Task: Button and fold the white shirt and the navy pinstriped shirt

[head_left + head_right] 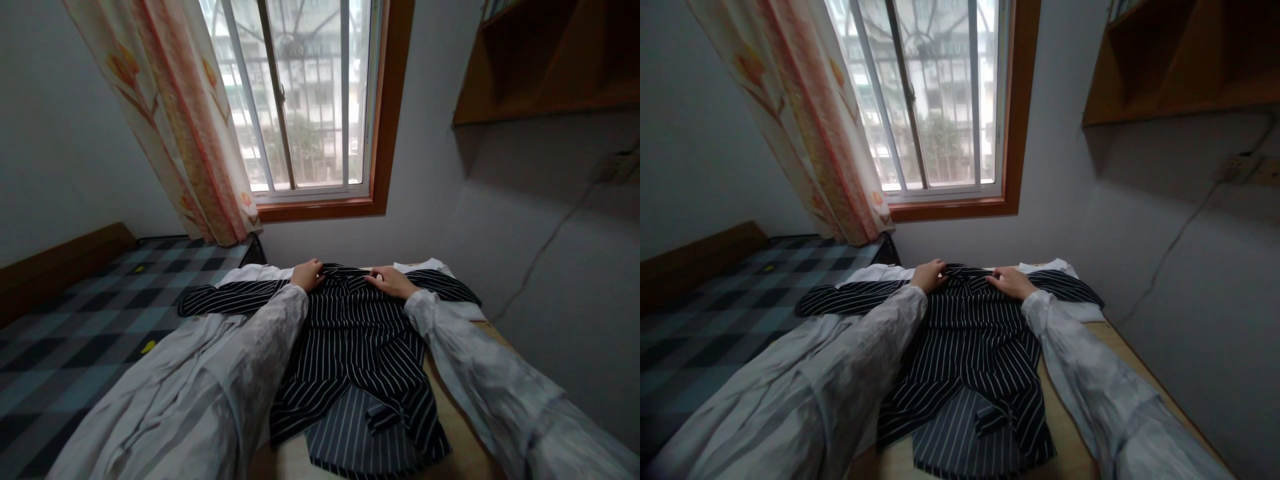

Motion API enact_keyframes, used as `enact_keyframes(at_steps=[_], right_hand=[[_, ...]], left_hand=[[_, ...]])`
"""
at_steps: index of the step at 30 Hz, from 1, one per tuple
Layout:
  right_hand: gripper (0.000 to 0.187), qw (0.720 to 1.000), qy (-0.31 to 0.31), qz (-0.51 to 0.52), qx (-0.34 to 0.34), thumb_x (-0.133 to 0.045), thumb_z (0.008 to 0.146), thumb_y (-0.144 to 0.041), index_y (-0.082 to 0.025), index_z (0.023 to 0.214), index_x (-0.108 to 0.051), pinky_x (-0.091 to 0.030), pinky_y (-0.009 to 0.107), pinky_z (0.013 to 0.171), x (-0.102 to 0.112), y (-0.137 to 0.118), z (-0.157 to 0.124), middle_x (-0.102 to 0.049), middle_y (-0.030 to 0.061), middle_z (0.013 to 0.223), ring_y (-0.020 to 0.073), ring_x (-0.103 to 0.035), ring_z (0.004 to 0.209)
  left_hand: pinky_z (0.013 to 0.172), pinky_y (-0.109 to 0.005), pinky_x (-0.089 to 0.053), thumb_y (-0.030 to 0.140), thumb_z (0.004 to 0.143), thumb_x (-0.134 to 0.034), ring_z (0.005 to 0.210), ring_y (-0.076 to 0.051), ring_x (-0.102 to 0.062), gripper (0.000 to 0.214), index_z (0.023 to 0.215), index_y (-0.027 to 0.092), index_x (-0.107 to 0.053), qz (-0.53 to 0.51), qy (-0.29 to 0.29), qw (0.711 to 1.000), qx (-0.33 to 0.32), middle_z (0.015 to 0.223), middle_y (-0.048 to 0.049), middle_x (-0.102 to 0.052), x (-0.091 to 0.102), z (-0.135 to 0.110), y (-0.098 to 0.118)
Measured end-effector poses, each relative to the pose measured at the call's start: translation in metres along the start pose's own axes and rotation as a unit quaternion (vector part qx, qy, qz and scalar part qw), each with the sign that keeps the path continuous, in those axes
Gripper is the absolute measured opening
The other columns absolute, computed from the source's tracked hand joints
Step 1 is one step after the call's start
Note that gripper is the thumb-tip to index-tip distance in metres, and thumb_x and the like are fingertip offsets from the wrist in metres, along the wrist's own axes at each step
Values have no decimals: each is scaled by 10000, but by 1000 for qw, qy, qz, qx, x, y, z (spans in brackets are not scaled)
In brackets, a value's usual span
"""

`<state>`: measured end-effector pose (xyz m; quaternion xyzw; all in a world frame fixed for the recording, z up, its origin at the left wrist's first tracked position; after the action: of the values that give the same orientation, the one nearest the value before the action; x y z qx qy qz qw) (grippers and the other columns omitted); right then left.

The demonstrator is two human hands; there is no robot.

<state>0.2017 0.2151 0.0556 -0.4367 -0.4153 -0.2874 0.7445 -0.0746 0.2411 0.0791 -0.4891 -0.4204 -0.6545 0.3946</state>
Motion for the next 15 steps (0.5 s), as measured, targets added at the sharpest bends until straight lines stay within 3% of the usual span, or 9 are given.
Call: enact_keyframes(at_steps=[3,8,12,15], right_hand=[[457,997,43,-5,-61,-505,1095,-525,-234,959,-830,-508,325,855,4,6,3,-831,105,1011,272,-760,973],[130,992,78,3,-94,-706,968,-320,-247,989,-812,-514,313,884,-4,-1,8,-831,71,1033,259,-757,1004],[337,991,92,33,-95,-699,928,-240,-238,1264,-719,-517,301,820,-13,-4,9,-806,64,1076,235,-739,921],[522,981,101,113,-122,-683,872,-163,-228,1390,-667,-524,312,844,-18,6,6,-797,66,1081,227,-721,881]], left_hand=[[985,-388,-498,421,986,-655,1112,-318,-720,232,1049,233,-776,-58,23,997,49,1077,-121,-782,5,-9,-6],[938,-354,-498,446,1027,-584,1005,-282,-733,366,773,216,-712,-201,76,964,154,888,-104,-783,4,-15,-11],[913,-351,-522,318,877,-790,990,-288,-727,293,658,206,-632,-343,108,897,258,812,-100,-752,-10,-17,-20],[918,-354,-559,187,843,-816,994,-260,-730,107,844,165,-711,-476,105,815,313,925,-108,-761,-28,-17,-22]])
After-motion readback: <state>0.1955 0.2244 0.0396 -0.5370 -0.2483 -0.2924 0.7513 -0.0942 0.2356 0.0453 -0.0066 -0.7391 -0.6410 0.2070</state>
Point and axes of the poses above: each hand's wrist, its own z-axis towards the middle knuckle, its own x-axis out of the back of the hand, y = z × x, the point moved 8 cm from there along z, towards the middle knuckle
